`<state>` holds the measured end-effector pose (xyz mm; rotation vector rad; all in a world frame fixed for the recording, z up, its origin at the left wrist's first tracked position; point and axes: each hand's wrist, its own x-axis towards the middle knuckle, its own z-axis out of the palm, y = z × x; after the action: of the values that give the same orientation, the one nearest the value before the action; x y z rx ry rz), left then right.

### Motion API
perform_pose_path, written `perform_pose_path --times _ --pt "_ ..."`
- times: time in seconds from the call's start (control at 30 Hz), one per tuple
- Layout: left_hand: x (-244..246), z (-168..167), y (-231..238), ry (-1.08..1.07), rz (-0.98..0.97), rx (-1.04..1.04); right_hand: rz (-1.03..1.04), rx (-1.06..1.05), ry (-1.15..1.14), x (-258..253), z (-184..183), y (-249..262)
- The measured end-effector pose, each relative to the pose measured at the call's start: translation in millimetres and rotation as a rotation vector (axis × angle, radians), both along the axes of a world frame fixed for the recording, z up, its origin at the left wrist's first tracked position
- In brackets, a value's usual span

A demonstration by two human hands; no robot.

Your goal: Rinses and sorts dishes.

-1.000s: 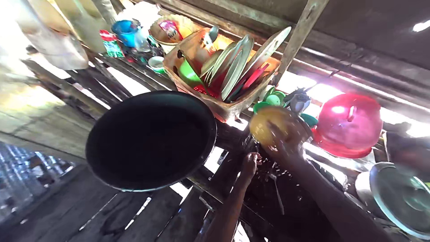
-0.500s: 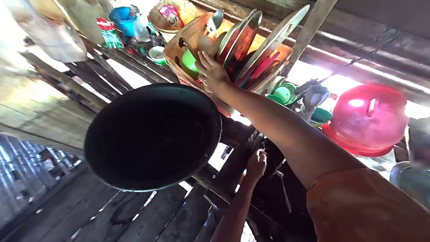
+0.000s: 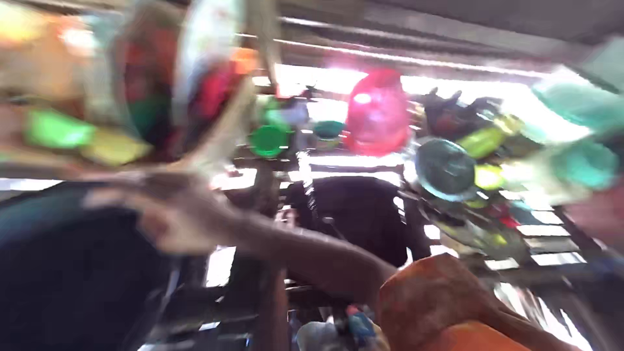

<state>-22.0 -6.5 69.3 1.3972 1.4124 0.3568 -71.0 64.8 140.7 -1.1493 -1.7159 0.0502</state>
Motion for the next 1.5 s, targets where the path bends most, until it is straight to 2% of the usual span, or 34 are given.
perform_pose_path --times 0.03,0.1,0.13,0.17,0.23,0.27,0.33,0.4,0.43,0.5,0.6,0.63,0.7,0.8,0.9,1.03,1.13,1.3,1.43,1.5 --pt "-6.9 -2.0 -8.6 -0.005 -0.178 -0.034 -0.031 0.039 0.082 11.9 -4.9 -47.8" --pt "-18.1 -35.0 -0.7 -0.126 -0.366 0.092 -0.083 0.185 0.19 40.5 -15.7 -130.6" --pt "-19.7 -47.4 0.1 -0.213 -0.417 0.105 -0.126 0.248 0.182 59.1 -25.0 -168.0" --pt "-15.3 -46.3 -0.4 -0.243 -0.459 0.025 -0.193 0.28 0.142 81.3 -32.4 -204.6" --pt "10.7 -34.2 -7.5 -0.248 -0.373 -0.099 -0.423 0.251 0.064 129.3 -37.9 -275.2" --pt "20.7 -38.7 -6.4 -0.276 -0.372 -0.099 -0.558 0.197 0.043 152.9 -37.6 -309.6" --pt "37.4 -64.0 3.8 -0.42 -0.433 0.046 -0.887 0.002 -0.022 197.2 -28.0 -371.5" --pt "60.6 -51.5 5.1 -0.429 -0.445 0.07 -1.184 -0.397 -0.021 236.5 -14.8 -413.2" --pt "71.8 -42.8 4.5 -0.414 -0.435 0.045 -1.221 -0.66 0.032 255.5 -8.5 -424.5" --pt "88.0 -40.4 6.7 -0.399 -0.466 0.054 -1.125 -1.029 0.002 291.1 -14.0 -430.5" --pt "108.3 -78.1 14.1 -0.37 -0.769 0.337 -0.902 -1.235 -0.215 322.0 -34.4 -424.5" --pt "114.3 -73.3 -0.6 -0.312 -0.876 0.417 -0.864 -1.255 -0.274 330.0 -36.9 -421.9" --pt "124.8 -40.8 -53.8 -0.139 -1.031 0.47 -0.816 -1.314 -0.331 341.3 -40.7 -417.8" --pt "157.4 -24.1 -113.9 -0.095 -1.102 0.461 -0.748 -1.406 -0.327 358.0 -43.0 -414.0" --pt "189.7 -27.8 -140.4 -0.085 -1.095 0.396 -0.668 -1.357 -0.351 375.3 -51.5 -416.5" --pt "206.1 -27.8 -149.4 -0.06 -1.098 0.334 -0.618 -1.26 -0.357 385.1 -64.6 -420.3" --pt "200.8 -35.6 -149.5 -0.072 -1.125 0.307 -0.607 -1.22 -0.433 379.2 -84.5 -416.8" --pt "189.0 -46.9 -148.0 -0.076 -1.17 0.273 -0.578 -1.199 -0.636 376.1 -86.4 -410.3" --pt "179.3 -40.4 -142.7 -0.167 -1.129 0.284 -0.573 -1.145 -0.674 373.9 -81.3 -413.4" --pt "170.5 -51.6 -127.2 -0.217 -1.06 0.252 -0.576 -1.078 -0.696 373.5 -83.2 -418.6"
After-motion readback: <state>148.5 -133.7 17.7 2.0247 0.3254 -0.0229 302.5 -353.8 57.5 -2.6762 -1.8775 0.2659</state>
